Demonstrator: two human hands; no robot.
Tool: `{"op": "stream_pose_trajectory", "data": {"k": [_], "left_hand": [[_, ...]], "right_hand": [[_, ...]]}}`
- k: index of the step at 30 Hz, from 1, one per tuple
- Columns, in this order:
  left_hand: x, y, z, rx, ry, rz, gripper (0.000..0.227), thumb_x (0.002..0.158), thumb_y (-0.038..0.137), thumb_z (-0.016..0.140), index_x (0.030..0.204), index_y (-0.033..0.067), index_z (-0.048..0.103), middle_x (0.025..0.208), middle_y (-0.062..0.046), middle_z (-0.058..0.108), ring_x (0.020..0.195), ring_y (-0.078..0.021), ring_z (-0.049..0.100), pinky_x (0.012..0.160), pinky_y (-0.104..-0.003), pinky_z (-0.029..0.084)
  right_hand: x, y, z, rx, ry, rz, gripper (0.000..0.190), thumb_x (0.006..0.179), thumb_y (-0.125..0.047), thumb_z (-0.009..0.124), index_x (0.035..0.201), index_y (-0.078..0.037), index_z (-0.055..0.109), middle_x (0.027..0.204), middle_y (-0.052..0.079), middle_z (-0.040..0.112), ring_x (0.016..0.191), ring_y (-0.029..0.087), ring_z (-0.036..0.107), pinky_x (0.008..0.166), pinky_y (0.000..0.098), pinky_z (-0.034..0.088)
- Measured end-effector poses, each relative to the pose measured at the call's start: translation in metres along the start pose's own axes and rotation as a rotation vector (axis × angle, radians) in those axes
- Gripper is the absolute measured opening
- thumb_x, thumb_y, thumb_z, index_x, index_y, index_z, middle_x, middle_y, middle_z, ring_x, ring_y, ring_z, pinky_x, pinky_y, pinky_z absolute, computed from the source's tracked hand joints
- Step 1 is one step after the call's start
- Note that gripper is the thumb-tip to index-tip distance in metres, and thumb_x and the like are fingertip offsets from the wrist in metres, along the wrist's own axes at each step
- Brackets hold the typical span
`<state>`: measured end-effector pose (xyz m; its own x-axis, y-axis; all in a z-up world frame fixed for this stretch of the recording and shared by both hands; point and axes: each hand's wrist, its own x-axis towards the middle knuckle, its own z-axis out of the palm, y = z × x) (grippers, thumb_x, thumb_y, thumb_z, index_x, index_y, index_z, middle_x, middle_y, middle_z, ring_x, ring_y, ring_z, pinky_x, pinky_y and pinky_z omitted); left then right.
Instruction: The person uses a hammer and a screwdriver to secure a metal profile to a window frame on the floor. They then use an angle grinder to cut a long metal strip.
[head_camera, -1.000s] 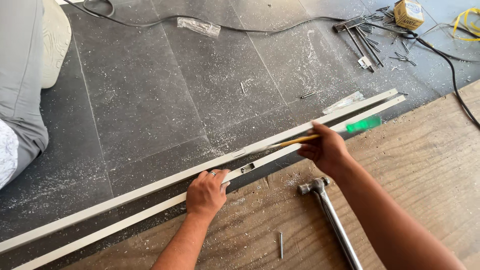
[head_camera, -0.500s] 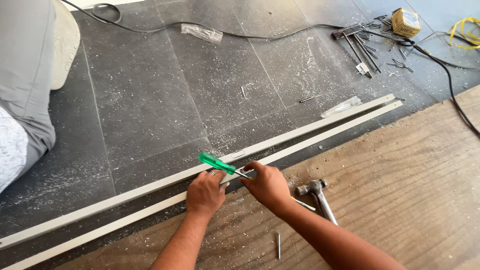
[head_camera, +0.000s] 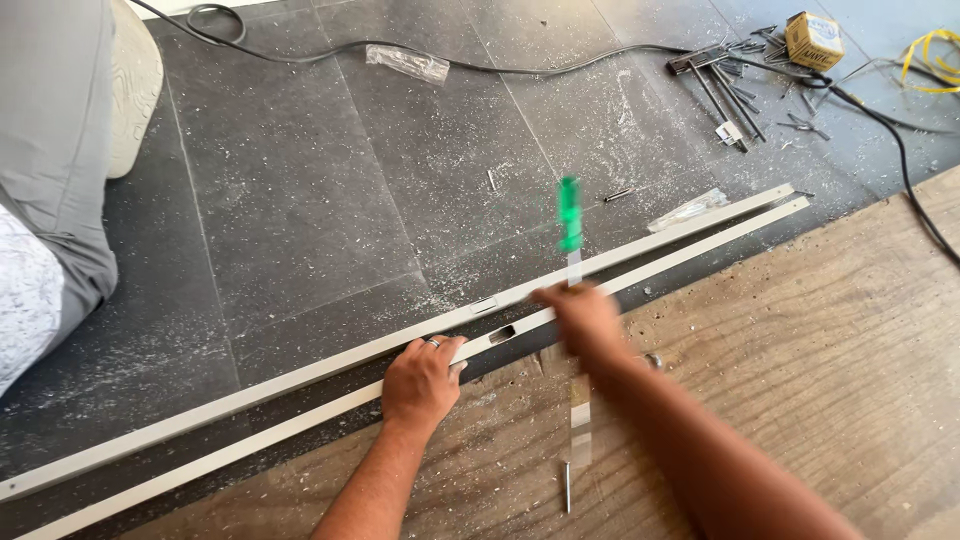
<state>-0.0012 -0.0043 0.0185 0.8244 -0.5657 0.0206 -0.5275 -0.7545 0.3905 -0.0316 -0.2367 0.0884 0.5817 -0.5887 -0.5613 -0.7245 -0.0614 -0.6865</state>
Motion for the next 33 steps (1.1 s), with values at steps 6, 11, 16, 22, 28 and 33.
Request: {"op": "stream_pose_trajectory", "data": {"k": [6,11,16,22,28,33], "left_hand": [[-0.001,-0.006,0.003,-0.077,0.061,0.069,0.044,0.082,0.024,0.079,0.123,0.0124,0.068,0.107,-0.004,0.074,0.099,-0.024,0.067,0.086,-0.037,0.057],[0.002,-0.001,-0.005,-0.056,0.049,0.126,0.068,0.082,0.038,0.081,0.14,0.0142,0.053,0.127,-0.011,0.065,0.118,-0.0271,0.062,0.105,-0.043,0.051],[0.017,0.015,-0.03,0.171,-0.21,-0.083,0.114,0.075,0.061,0.082,0.159,0.0145,0.02,0.154,-0.02,0.039,0.14,-0.0352,0.04,0.118,-0.055,0.031],[0.025,0.01,-0.036,0.271,-0.385,-0.154,0.113,0.082,0.065,0.076,0.16,0.0149,0.012,0.16,-0.017,0.032,0.146,-0.0334,0.034,0.123,-0.058,0.02],[0.025,0.009,-0.03,0.293,-0.391,-0.161,0.108,0.084,0.064,0.075,0.161,0.016,0.015,0.159,-0.017,0.037,0.145,-0.033,0.038,0.122,-0.057,0.024],[0.025,0.009,-0.032,0.302,-0.41,-0.163,0.105,0.086,0.064,0.073,0.161,0.0165,0.016,0.159,-0.016,0.038,0.145,-0.0319,0.039,0.121,-0.057,0.027]], "right_hand": [[0.005,0.026,-0.134,-0.495,0.418,-0.065,0.041,0.09,-0.039,0.075,0.12,-0.011,0.073,0.106,0.014,0.076,0.092,0.023,0.071,0.083,0.0414,0.056],[0.002,0.082,-0.16,-0.595,0.491,-0.003,0.043,0.102,-0.048,0.059,0.123,-0.011,0.069,0.11,0.019,0.074,0.108,0.037,0.068,0.094,0.0517,0.052],[0.008,0.125,-0.155,-0.649,0.498,-0.137,0.035,0.102,-0.041,0.057,0.12,-0.014,0.072,0.117,0.017,0.072,0.112,0.04,0.065,0.094,0.0518,0.051],[0.009,0.154,-0.163,-0.64,0.523,-0.123,0.031,0.099,-0.036,0.059,0.116,-0.015,0.075,0.119,0.014,0.069,0.113,0.038,0.064,0.095,0.0505,0.052],[0.005,0.172,-0.17,-0.655,0.51,-0.133,0.028,0.096,-0.032,0.062,0.116,-0.02,0.077,0.12,0.012,0.07,0.115,0.036,0.064,0.097,0.0481,0.052],[-0.005,0.166,-0.168,-0.664,0.488,-0.083,0.028,0.095,-0.034,0.066,0.118,-0.022,0.076,0.121,0.009,0.07,0.116,0.033,0.065,0.097,0.0471,0.053]]}}
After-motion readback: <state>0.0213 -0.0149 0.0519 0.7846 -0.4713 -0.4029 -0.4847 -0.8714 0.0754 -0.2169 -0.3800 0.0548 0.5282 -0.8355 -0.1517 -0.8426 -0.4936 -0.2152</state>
